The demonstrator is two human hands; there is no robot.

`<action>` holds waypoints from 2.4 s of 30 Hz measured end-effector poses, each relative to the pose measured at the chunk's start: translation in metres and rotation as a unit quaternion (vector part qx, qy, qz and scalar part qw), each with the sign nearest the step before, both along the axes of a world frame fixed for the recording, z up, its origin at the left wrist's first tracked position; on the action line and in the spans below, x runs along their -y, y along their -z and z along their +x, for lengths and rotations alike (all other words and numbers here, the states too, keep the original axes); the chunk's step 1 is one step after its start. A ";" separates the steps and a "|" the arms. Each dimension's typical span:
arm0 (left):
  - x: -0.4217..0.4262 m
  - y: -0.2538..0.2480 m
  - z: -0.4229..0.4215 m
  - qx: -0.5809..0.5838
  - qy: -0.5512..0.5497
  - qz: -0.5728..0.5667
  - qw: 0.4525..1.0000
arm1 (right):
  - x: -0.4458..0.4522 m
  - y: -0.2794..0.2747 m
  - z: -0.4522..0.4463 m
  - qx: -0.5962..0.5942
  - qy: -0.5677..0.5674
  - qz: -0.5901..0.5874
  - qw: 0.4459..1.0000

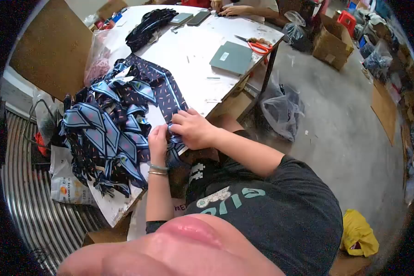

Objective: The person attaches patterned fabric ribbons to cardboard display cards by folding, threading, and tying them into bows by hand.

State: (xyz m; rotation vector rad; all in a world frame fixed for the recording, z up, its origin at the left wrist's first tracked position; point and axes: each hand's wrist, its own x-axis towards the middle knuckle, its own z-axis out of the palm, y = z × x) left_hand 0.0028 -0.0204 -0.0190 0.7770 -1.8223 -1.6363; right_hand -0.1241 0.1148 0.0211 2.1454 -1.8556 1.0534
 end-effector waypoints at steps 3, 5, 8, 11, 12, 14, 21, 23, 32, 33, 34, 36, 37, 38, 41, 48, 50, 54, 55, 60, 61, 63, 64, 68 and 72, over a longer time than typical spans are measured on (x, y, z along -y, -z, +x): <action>0.001 0.001 -0.004 -0.043 0.006 0.065 0.997 | 0.006 0.020 0.000 -0.052 0.087 -0.034 0.994; -0.003 -0.002 -0.006 -0.040 -0.017 0.077 0.996 | 0.008 0.022 0.002 -0.079 0.100 -0.105 0.986; -0.003 -0.009 -0.004 -0.060 -0.014 0.088 0.994 | 0.005 0.020 -0.001 -0.105 0.141 -0.097 0.980; -0.002 -0.012 -0.003 -0.086 -0.023 0.107 0.990 | -0.005 0.012 -0.006 -0.130 0.172 -0.107 0.970; 0.002 -0.012 -0.003 -0.062 -0.005 0.109 0.992 | -0.010 0.009 -0.009 -0.143 0.176 -0.114 0.967; 0.005 -0.012 -0.003 -0.019 0.018 0.097 0.995 | -0.018 0.006 -0.016 -0.148 0.168 -0.133 0.965; 0.001 -0.025 -0.006 0.019 0.093 0.138 0.986 | -0.020 0.017 -0.040 -0.043 0.200 -0.104 0.973; 0.005 -0.024 -0.005 0.029 0.109 0.122 0.986 | -0.023 0.005 -0.049 -0.187 0.256 -0.060 0.946; 0.013 0.002 -0.008 -0.031 0.121 0.065 0.990 | 0.039 -0.019 -0.048 0.385 -0.112 0.282 0.872; 0.011 0.003 -0.007 -0.032 0.106 0.060 0.992 | 0.035 -0.029 -0.046 0.344 -0.086 0.337 0.872; 0.008 0.002 -0.006 -0.034 0.091 0.054 0.994 | 0.051 -0.012 -0.052 0.288 -0.068 0.384 0.874; 0.007 0.009 -0.006 -0.063 0.064 0.034 0.995 | 0.061 0.002 -0.052 0.241 -0.059 0.406 0.880; 0.006 0.012 -0.005 -0.088 0.055 0.012 0.995 | 0.058 -0.010 -0.046 0.235 -0.064 0.407 0.880; 0.002 0.002 0.000 -0.030 0.044 -0.020 0.998 | 0.061 -0.007 -0.046 0.257 -0.073 0.428 0.864; 0.002 0.003 -0.006 0.014 0.026 -0.085 0.996 | 0.063 -0.003 -0.050 0.291 -0.068 0.433 0.850; -0.008 -0.014 0.032 -0.078 -0.088 -0.078 0.990 | 0.058 0.012 -0.041 0.358 0.001 0.373 0.856; -0.023 -0.026 0.067 0.028 -0.103 -0.095 0.990 | 0.056 0.014 -0.039 0.385 -0.001 0.366 0.847; -0.066 -0.027 0.113 0.137 -0.085 -0.123 0.979 | 0.049 0.000 -0.035 0.388 -0.011 0.363 0.847; -0.075 -0.019 0.117 0.127 -0.087 -0.121 0.981 | 0.048 0.001 -0.036 0.389 -0.015 0.367 0.845; -0.085 -0.003 0.105 0.002 -0.090 0.066 0.994 | 0.048 0.015 -0.043 0.354 -0.111 0.350 0.860; -0.082 -0.008 0.104 0.062 -0.065 0.067 0.994 | 0.048 0.015 -0.042 0.342 -0.121 0.351 0.863; -0.075 -0.006 0.109 0.122 -0.041 0.065 0.989 | 0.045 0.013 -0.037 0.323 -0.112 0.349 0.872; -0.072 -0.004 0.113 0.117 -0.017 0.076 0.990 | 0.045 0.012 -0.036 0.306 -0.102 0.347 0.881; -0.071 -0.042 0.119 -0.006 0.004 0.167 0.986 | 0.046 0.020 -0.035 0.263 -0.132 0.307 0.905; -0.026 -0.048 0.092 0.070 0.021 0.077 0.994 | 0.045 0.027 -0.034 0.260 -0.142 0.292 0.909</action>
